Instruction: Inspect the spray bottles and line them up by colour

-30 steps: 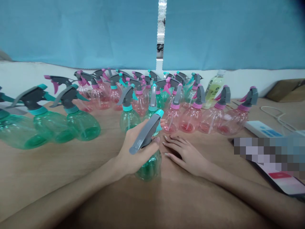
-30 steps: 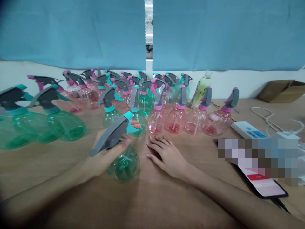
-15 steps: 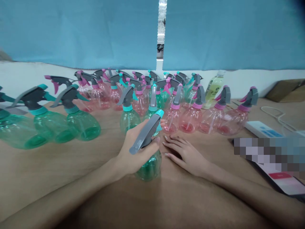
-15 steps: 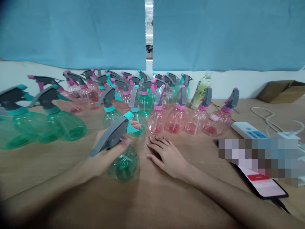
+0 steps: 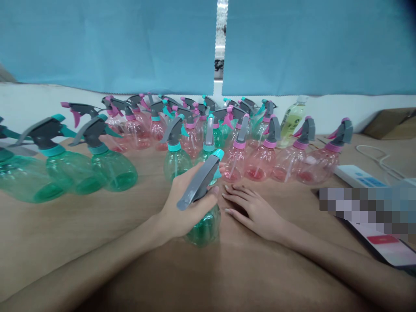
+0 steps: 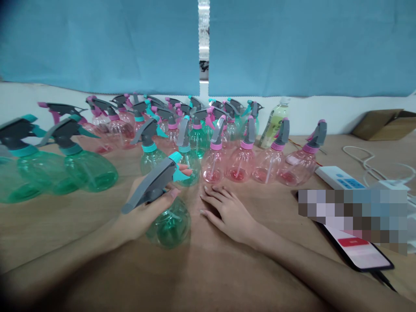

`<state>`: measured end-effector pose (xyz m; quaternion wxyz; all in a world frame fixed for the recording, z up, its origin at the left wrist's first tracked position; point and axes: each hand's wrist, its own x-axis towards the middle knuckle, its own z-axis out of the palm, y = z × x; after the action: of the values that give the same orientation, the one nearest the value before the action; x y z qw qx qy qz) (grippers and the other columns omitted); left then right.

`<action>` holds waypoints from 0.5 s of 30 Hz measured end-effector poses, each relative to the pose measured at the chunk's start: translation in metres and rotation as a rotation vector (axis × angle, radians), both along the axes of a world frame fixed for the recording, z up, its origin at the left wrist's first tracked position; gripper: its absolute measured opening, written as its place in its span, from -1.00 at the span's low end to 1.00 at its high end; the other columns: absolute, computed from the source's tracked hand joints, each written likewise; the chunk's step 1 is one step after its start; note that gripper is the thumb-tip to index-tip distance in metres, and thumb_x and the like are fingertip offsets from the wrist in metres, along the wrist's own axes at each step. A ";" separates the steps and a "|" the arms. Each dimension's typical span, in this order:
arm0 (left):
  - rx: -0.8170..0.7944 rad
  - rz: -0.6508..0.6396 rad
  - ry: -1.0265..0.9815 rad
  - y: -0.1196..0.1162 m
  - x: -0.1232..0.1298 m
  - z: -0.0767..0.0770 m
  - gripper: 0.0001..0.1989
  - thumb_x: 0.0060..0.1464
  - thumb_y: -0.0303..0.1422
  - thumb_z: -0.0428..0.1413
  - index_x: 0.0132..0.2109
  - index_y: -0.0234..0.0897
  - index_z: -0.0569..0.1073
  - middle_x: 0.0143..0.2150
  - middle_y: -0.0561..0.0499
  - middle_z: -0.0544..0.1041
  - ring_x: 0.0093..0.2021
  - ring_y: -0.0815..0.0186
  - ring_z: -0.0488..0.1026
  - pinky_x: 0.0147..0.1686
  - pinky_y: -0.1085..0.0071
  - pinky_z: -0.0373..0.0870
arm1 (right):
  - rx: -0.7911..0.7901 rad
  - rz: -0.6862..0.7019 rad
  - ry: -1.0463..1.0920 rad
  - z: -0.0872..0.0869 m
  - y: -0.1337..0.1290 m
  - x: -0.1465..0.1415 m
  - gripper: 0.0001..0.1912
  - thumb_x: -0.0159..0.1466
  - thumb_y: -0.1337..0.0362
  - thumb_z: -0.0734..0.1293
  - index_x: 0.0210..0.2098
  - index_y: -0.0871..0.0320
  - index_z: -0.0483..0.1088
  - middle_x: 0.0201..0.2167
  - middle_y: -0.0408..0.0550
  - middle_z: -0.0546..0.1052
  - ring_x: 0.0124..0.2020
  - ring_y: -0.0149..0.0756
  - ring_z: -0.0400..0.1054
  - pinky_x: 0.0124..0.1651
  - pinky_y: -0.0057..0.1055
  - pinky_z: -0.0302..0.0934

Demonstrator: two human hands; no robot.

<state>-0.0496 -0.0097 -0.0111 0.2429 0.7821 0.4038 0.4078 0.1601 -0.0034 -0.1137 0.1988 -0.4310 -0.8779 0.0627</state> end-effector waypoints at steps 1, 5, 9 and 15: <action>-0.001 0.007 0.004 0.000 0.000 0.000 -0.97 0.03 -0.39 0.03 -0.36 -0.19 0.29 -0.48 0.12 0.36 -0.49 0.36 0.31 -0.48 0.40 0.26 | -0.002 -0.001 -0.006 0.000 0.000 0.000 -0.54 0.34 0.06 0.16 0.18 0.07 0.26 0.20 -0.04 0.34 0.24 -0.10 0.14 0.24 0.03 0.03; -0.024 0.012 0.007 0.000 0.001 0.001 -0.98 0.03 -0.38 0.03 -0.34 -0.20 0.31 -0.47 0.11 0.37 -0.49 0.36 0.32 -0.48 0.41 0.27 | -0.002 -0.005 -0.004 0.000 0.000 0.000 -0.54 0.34 0.06 0.16 0.17 0.09 0.27 0.19 -0.03 0.34 0.24 -0.09 0.14 0.25 0.03 0.02; -0.010 0.001 -0.009 0.000 0.001 0.000 -0.97 0.02 -0.39 0.04 -0.34 -0.20 0.31 -0.48 0.13 0.35 -0.49 0.38 0.30 -0.49 0.43 0.26 | 0.004 0.002 0.021 0.000 0.000 0.000 -0.55 0.34 0.07 0.17 0.16 0.08 0.28 0.18 -0.02 0.36 0.23 -0.08 0.15 0.24 0.04 0.03; 0.013 -0.004 -0.014 0.000 0.001 -0.002 -0.98 0.04 -0.39 0.03 -0.32 -0.19 0.33 -0.47 0.13 0.37 -0.49 0.37 0.32 -0.47 0.42 0.26 | 0.008 0.000 0.031 0.000 0.000 0.000 -0.55 0.33 0.07 0.18 0.17 0.06 0.27 0.17 -0.02 0.36 0.23 -0.08 0.16 0.23 0.05 0.04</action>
<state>-0.0490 -0.0094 -0.0133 0.2416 0.7815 0.3977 0.4155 0.1601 -0.0033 -0.1142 0.2142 -0.4291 -0.8750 0.0657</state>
